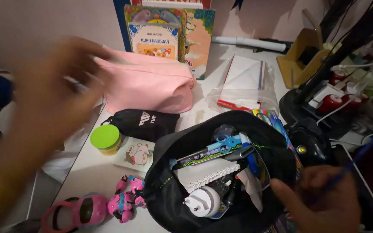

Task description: The person rummages through a black bag filled with small items, removing and examining objects like a deck of Uno cards, a flashlight, and several pens.

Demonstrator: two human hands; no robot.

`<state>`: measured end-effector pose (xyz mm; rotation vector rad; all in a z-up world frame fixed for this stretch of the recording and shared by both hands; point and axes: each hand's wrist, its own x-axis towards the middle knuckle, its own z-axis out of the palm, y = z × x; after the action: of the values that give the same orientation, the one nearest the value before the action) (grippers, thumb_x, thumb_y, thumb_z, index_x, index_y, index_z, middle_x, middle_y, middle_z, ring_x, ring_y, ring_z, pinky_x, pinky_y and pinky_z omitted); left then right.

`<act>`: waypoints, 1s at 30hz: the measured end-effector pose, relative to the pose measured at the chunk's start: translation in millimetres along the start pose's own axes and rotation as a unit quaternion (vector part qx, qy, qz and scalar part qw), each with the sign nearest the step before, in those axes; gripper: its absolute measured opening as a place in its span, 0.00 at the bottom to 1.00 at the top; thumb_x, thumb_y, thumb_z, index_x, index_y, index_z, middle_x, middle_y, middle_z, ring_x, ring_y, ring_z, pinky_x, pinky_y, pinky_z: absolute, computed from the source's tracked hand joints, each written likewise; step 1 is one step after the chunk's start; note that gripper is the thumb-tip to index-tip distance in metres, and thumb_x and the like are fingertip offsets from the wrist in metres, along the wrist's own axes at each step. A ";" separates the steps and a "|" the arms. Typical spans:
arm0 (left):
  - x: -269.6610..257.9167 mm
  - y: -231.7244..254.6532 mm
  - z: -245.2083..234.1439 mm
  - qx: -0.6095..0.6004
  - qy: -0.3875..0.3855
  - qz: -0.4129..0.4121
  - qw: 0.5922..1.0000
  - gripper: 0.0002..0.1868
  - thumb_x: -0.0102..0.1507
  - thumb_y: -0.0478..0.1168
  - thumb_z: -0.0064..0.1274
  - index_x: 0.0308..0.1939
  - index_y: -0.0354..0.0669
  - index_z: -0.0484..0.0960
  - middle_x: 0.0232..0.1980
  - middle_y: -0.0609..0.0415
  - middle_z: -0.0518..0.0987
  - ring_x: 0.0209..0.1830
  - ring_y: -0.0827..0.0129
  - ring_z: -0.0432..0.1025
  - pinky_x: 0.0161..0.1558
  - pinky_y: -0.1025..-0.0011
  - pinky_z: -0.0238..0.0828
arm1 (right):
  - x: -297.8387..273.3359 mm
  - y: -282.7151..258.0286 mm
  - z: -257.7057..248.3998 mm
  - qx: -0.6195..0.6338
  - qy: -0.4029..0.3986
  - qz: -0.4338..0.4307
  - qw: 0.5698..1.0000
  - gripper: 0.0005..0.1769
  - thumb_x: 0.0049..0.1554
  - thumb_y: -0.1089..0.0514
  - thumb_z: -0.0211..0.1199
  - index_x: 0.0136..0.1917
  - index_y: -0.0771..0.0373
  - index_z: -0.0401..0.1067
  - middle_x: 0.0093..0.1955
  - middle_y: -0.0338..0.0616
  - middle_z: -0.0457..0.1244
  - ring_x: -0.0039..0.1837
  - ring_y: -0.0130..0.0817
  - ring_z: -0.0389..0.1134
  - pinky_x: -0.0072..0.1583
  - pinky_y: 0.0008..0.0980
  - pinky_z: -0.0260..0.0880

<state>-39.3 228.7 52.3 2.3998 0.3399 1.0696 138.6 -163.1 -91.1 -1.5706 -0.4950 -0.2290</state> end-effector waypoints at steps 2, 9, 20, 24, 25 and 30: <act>-29.6 60.7 27.0 -0.095 -0.123 0.124 0.980 0.18 0.59 0.34 0.56 0.53 0.42 0.81 0.45 0.52 0.85 0.43 0.67 0.82 0.42 0.68 0.77 | -0.5 -1.7 0.3 0.012 -0.011 0.006 1.000 0.34 0.41 0.82 0.69 0.50 0.58 0.56 0.43 0.41 0.57 0.42 0.23 0.59 0.43 0.23 0.63; -48.0 103.0 101.8 0.062 -0.375 0.125 0.916 0.16 0.59 0.45 0.58 0.47 0.43 0.83 0.53 0.41 0.78 0.43 0.47 0.77 0.45 0.55 0.74 | -4.8 -25.5 6.5 0.018 0.047 0.085 0.995 0.31 0.42 0.84 0.61 0.50 0.58 0.55 0.44 0.45 0.57 0.40 0.27 0.61 0.38 0.27 0.62; -26.9 83.3 111.5 0.065 -0.359 -0.029 0.931 0.18 0.60 0.50 0.50 0.41 0.45 0.88 0.37 0.42 0.83 0.40 0.50 0.79 0.48 0.56 0.73 | -5.2 -21.9 5.6 0.088 0.008 0.060 0.994 0.29 0.41 0.83 0.59 0.47 0.58 0.56 0.45 0.42 0.55 0.45 0.24 0.58 0.46 0.24 0.62; -23.5 98.7 99.6 0.028 -0.369 -0.062 0.927 0.22 0.64 0.56 0.47 0.40 0.45 0.89 0.35 0.43 0.84 0.39 0.51 0.78 0.45 0.57 0.72 | -4.7 -30.4 9.0 0.098 0.003 0.059 0.993 0.28 0.41 0.83 0.58 0.46 0.58 0.56 0.44 0.41 0.54 0.47 0.24 0.57 0.49 0.24 0.63; -24.0 102.2 99.2 0.015 -0.353 -0.067 0.933 0.21 0.65 0.55 0.48 0.38 0.44 0.88 0.35 0.43 0.84 0.38 0.50 0.78 0.44 0.57 0.72 | -4.4 -31.9 9.3 0.106 -0.003 0.063 0.992 0.28 0.41 0.83 0.58 0.47 0.58 0.56 0.44 0.41 0.54 0.47 0.24 0.57 0.49 0.24 0.63; -29.7 110.9 91.4 -0.086 -0.228 0.060 0.968 0.15 0.59 0.40 0.57 0.48 0.45 0.89 0.35 0.47 0.85 0.32 0.60 0.79 0.36 0.66 0.73 | -5.7 -37.7 10.3 0.114 -0.020 0.055 0.992 0.27 0.43 0.83 0.59 0.47 0.59 0.57 0.45 0.40 0.54 0.48 0.23 0.57 0.50 0.23 0.62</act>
<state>12.5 92.0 39.4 2.4385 -0.0557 0.5368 115.2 -154.1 -60.6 -1.3773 -0.4476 -0.0535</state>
